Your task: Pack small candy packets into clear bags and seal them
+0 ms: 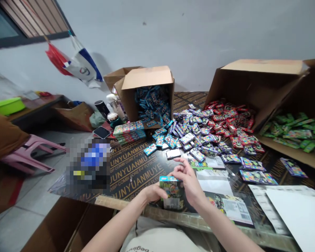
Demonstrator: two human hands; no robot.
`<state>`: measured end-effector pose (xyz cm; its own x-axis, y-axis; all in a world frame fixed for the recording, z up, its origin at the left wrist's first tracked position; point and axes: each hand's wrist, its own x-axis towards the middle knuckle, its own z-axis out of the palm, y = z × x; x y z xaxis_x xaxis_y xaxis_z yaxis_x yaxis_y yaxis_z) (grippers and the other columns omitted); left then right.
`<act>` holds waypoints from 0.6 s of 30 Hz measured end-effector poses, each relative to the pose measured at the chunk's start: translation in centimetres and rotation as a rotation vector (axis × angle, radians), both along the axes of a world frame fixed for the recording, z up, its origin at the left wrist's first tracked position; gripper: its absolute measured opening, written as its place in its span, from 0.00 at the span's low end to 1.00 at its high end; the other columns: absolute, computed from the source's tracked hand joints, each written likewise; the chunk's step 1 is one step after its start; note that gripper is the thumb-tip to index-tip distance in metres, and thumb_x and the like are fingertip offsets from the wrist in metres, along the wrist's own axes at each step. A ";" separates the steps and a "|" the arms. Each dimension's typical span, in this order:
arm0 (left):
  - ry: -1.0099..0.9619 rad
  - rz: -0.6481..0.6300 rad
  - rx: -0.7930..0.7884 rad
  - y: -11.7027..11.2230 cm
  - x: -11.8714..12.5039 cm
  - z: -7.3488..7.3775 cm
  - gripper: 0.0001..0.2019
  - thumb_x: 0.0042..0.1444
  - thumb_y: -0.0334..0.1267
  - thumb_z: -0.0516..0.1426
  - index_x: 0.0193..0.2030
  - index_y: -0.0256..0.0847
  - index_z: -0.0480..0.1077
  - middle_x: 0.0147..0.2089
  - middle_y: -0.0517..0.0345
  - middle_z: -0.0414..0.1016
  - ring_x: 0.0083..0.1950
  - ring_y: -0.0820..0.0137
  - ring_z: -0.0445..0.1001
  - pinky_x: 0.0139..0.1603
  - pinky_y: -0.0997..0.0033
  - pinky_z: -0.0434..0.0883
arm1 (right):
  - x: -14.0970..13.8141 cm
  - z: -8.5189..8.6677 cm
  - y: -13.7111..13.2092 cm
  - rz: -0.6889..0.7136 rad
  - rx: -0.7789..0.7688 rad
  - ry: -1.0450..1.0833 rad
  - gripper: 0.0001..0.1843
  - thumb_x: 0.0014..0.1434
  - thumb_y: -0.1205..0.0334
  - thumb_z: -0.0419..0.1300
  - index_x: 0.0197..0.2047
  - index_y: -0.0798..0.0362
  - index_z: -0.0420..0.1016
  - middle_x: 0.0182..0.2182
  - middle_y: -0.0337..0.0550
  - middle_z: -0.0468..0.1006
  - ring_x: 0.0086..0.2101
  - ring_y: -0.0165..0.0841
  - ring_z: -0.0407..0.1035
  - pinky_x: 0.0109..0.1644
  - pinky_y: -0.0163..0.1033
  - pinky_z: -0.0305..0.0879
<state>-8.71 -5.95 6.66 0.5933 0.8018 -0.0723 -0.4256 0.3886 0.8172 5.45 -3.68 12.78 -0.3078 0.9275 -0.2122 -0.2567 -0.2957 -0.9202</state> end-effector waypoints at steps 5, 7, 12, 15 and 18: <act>0.250 -0.039 0.225 0.9 -2.9 2.3 0.42 0.31 0.46 0.65 0.57 0.41 0.60 0.58 0.49 0.63 0.58 0.55 0.61 0.58 0.59 0.56 | -0.7 0.5 0.4 -0.243 0.220 -0.031 0.16 0.54 0.56 0.58 0.46 0.46 0.64 0.38 0.39 0.69 0.39 0.31 0.66 0.43 0.36 0.61; 0.647 0.128 0.417 2.2 -5.3 4.1 0.39 0.37 0.45 0.64 0.59 0.43 0.59 0.60 0.50 0.60 0.60 0.56 0.58 0.60 0.60 0.52 | 0.5 -0.3 1.5 -0.315 0.317 -0.124 0.14 0.54 0.56 0.58 0.45 0.48 0.66 0.39 0.40 0.70 0.41 0.32 0.65 0.46 0.36 0.60; 1.836 0.420 0.449 8.1 -13.4 4.0 0.35 0.39 0.49 0.59 0.57 0.40 0.61 0.50 0.41 0.64 0.53 0.44 0.62 0.50 0.48 0.60 | 5.0 -3.6 2.5 -0.215 0.396 -0.487 0.09 0.54 0.58 0.57 0.36 0.53 0.71 0.34 0.41 0.72 0.35 0.32 0.66 0.38 0.36 0.61; 2.074 0.391 0.444 11.3 -17.0 1.1 0.39 0.43 0.56 0.54 0.61 0.39 0.56 0.50 0.37 0.63 0.52 0.44 0.63 0.47 0.49 0.63 | 6.9 -5.0 1.9 -0.132 0.395 -0.633 0.07 0.53 0.61 0.57 0.35 0.53 0.72 0.34 0.41 0.73 0.34 0.32 0.67 0.36 0.35 0.62; 2.104 0.371 0.606 11.9 -18.8 -1.7 0.46 0.44 0.62 0.52 0.65 0.37 0.45 0.58 0.35 0.57 0.58 0.44 0.57 0.52 0.44 0.58 | 9.2 -5.8 1.8 -0.136 0.513 -0.838 0.07 0.54 0.63 0.56 0.36 0.52 0.72 0.36 0.42 0.73 0.38 0.34 0.67 0.40 0.37 0.62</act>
<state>-27.53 5.95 4.94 -0.1219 0.9924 0.0145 0.9925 0.1217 0.0149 14.68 -1.88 6.99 -0.1261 0.9841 0.1249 0.5335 0.1734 -0.8279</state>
